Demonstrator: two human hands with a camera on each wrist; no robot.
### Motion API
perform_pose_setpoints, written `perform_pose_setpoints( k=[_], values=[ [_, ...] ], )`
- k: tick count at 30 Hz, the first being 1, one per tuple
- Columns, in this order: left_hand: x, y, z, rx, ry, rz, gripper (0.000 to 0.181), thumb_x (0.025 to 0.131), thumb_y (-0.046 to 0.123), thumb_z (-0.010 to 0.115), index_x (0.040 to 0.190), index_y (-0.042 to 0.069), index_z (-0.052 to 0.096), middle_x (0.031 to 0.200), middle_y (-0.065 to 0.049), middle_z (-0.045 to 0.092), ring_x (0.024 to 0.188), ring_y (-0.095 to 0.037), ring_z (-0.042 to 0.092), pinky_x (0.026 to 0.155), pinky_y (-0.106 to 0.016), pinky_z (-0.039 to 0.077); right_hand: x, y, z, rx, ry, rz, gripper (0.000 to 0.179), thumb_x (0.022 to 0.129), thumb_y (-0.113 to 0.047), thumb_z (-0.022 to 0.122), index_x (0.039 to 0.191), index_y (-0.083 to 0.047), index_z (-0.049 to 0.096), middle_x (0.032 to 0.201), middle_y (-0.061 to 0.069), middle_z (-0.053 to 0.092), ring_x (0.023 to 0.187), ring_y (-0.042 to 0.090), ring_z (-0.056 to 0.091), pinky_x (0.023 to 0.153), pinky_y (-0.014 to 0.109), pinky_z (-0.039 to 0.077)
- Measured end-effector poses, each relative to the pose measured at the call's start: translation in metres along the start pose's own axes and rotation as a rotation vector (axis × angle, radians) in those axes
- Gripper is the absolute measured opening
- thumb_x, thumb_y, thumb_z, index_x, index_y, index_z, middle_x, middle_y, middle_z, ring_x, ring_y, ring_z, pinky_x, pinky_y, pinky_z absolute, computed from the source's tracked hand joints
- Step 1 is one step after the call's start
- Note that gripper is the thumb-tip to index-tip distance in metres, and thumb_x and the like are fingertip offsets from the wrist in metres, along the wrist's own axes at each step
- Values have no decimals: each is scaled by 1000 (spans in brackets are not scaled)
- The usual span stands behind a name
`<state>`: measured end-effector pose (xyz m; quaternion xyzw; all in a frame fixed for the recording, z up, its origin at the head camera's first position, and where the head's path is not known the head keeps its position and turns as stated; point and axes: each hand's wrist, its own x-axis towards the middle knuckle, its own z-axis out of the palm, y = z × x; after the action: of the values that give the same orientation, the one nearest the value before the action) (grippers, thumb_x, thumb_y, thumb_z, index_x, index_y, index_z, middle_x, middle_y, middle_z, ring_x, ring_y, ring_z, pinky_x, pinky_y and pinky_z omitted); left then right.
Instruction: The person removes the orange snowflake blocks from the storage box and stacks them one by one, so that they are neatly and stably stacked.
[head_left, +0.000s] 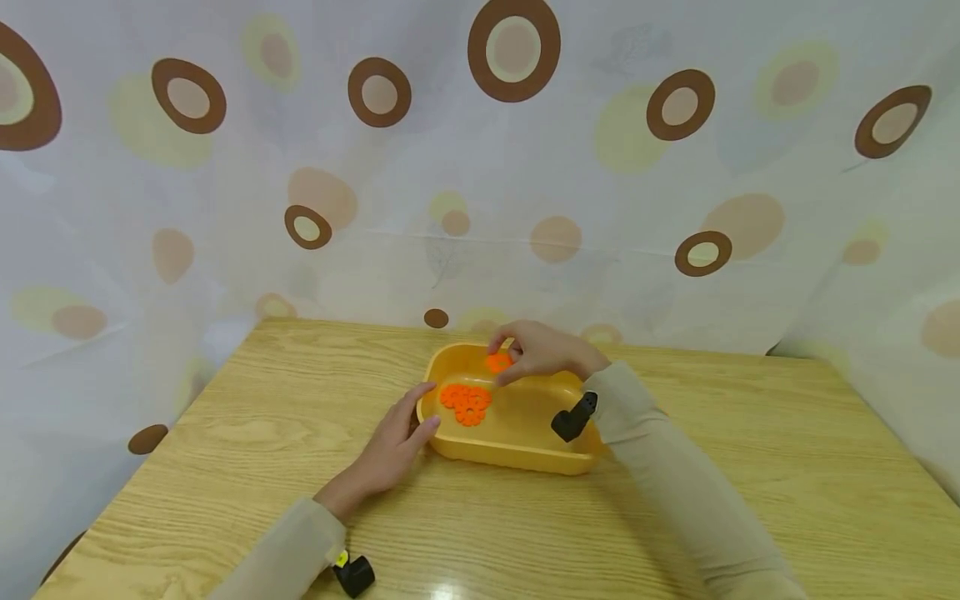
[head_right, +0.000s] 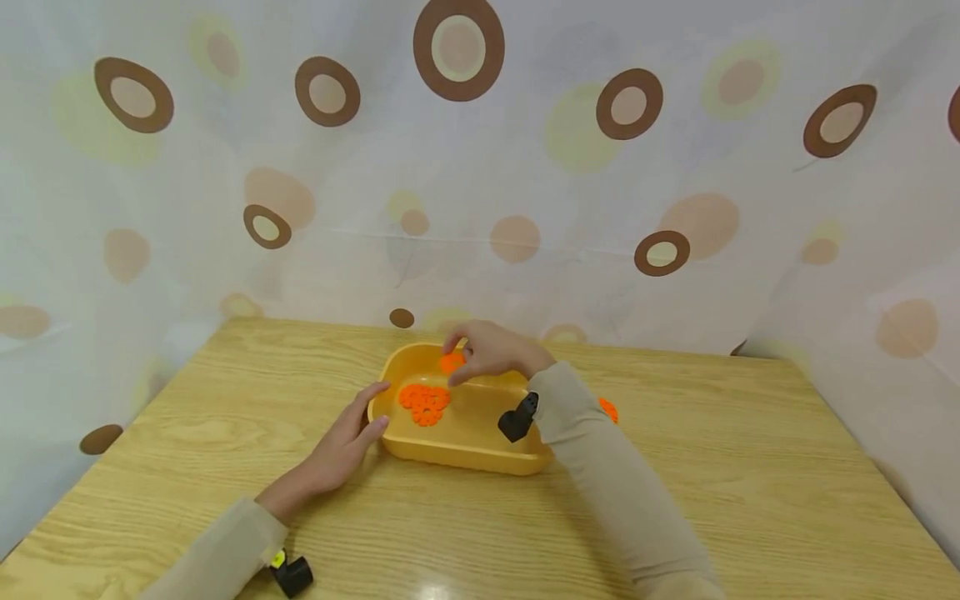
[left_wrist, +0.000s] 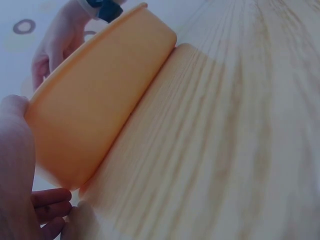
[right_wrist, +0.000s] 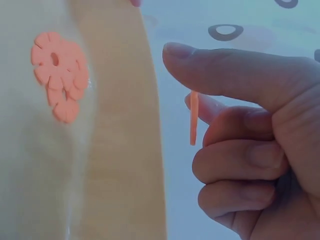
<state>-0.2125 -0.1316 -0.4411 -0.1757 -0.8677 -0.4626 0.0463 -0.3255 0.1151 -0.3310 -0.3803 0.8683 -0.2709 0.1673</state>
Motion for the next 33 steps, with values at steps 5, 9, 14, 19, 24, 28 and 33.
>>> perform_pose_setpoints(
  k=[5, 9, 14, 19, 24, 28, 33],
  values=[
    [0, 0, 1, -5, 9, 2, 51, 101, 27, 49, 147, 11, 33, 147, -20, 38, 131, -37, 40, 107, -53, 33, -12, 3, -7, 21, 13, -18, 41, 82, -15, 77, 115, 2, 59, 56, -4, 37, 51, 10, 34, 61, 25, 39],
    [0, 1, 3, 1, 4, 6, 51, 101, 26, 49, 147, 11, 33, 147, -21, 39, 131, -37, 41, 107, -53, 32, -26, 7, -11, 18, 31, -40, 40, 83, -13, 75, 116, 4, 58, 54, -5, 34, 48, 10, 30, 60, 25, 38],
    [1, 1, 6, 5, 17, 10, 51, 101, 27, 50, 147, 11, 34, 146, -20, 40, 129, -36, 42, 106, -53, 34, -38, 10, -17, 29, 45, -28, 42, 84, -13, 75, 117, 6, 57, 54, -5, 32, 48, 9, 28, 59, 25, 38],
    [0, 1, 7, 5, 18, -5, 51, 101, 28, 49, 147, 12, 34, 147, -19, 40, 128, -35, 43, 105, -53, 34, -46, 16, -16, 62, 38, 8, 43, 83, -13, 76, 117, 6, 57, 55, -4, 33, 48, 7, 28, 59, 25, 37],
    [-1, 2, 5, -1, 20, -7, 51, 101, 28, 49, 147, 11, 35, 146, -20, 40, 128, -35, 42, 105, -53, 35, -56, 19, -16, 59, 35, 28, 39, 83, -11, 75, 114, 4, 57, 56, -5, 33, 49, 8, 29, 58, 24, 36],
    [-1, 2, 3, 3, 24, -4, 51, 101, 28, 49, 147, 11, 34, 146, -20, 40, 128, -35, 43, 105, -53, 35, -63, 23, -17, 12, 55, 37, 37, 83, -12, 75, 112, 3, 58, 56, -6, 33, 48, 6, 29, 56, 23, 35],
    [0, 1, 2, 3, 24, -1, 52, 101, 28, 49, 147, 10, 34, 147, -21, 39, 130, -36, 42, 106, -53, 34, -73, 29, -19, -50, 100, 27, 37, 81, -14, 78, 109, 1, 61, 55, -7, 32, 48, 4, 28, 56, 22, 34]
  ],
)
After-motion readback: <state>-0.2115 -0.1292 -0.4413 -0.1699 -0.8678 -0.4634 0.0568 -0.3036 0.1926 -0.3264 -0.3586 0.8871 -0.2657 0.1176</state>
